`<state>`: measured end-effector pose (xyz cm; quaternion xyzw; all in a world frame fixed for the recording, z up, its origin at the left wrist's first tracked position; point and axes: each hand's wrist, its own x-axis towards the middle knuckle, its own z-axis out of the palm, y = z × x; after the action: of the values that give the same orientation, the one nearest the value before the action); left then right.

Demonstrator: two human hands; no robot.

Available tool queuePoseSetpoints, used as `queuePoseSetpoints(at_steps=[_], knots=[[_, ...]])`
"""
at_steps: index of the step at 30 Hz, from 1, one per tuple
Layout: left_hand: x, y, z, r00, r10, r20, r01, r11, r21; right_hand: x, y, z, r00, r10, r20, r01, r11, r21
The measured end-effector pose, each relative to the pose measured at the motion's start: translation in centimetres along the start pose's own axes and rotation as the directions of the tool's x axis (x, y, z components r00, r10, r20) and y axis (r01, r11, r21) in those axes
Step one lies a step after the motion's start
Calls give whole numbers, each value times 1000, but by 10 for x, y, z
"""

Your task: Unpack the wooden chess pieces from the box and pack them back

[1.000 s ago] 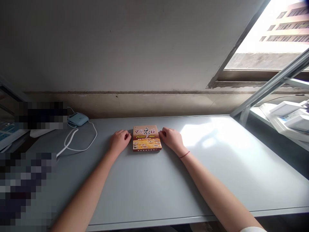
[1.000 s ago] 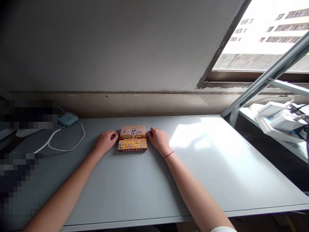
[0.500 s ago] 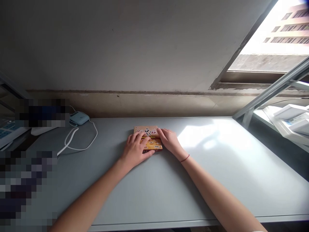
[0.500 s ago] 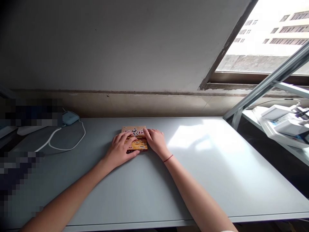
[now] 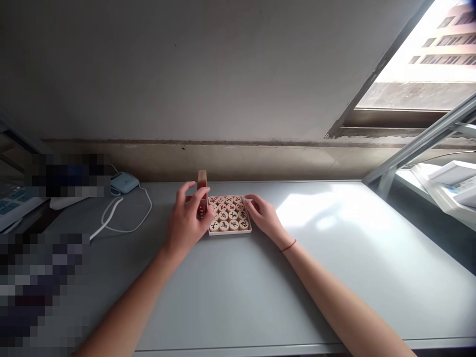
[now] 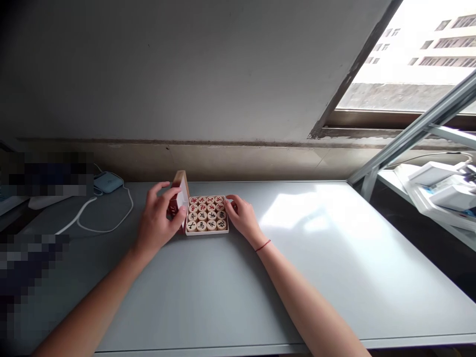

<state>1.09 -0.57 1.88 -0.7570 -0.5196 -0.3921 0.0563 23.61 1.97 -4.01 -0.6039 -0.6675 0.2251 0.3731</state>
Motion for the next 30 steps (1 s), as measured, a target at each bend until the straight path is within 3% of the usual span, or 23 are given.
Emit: queuePoseSetpoints(at_steps=[5, 8, 13, 15, 17, 21, 25, 30], knots=[[15, -10, -21, 993, -94, -75, 104, 984, 147, 2, 1, 0, 999, 5, 41, -2, 997, -74], [21, -19, -30, 966, -257, 11, 244, 931, 272, 3, -1, -1, 999, 7, 41, -3, 995, -96], [21, -53, -41, 850, -473, 230, 333, 822, 462, 2, -5, -5, 997, 35, 73, -30, 997, -71], [18, -66, -37, 862, -466, 199, 305, 791, 531, 2, -7, -7, 995, 49, 83, -44, 997, -62], [13, -72, -25, 885, -419, 203, 282, 829, 483, 2, -9, -8, 994, 62, 88, -57, 996, -65], [5, -62, 11, 876, -258, 406, 178, 958, 225, 1, -12, -7, 991, 101, 92, -92, 991, -99], [-1, -45, 26, 773, -105, 626, 102, 994, 41, 0, -14, -8, 986, 118, 117, -101, 985, -139], [-3, -41, 9, 649, -140, 748, 189, 982, 20, -2, -15, -8, 983, 106, 149, -86, 987, -138]])
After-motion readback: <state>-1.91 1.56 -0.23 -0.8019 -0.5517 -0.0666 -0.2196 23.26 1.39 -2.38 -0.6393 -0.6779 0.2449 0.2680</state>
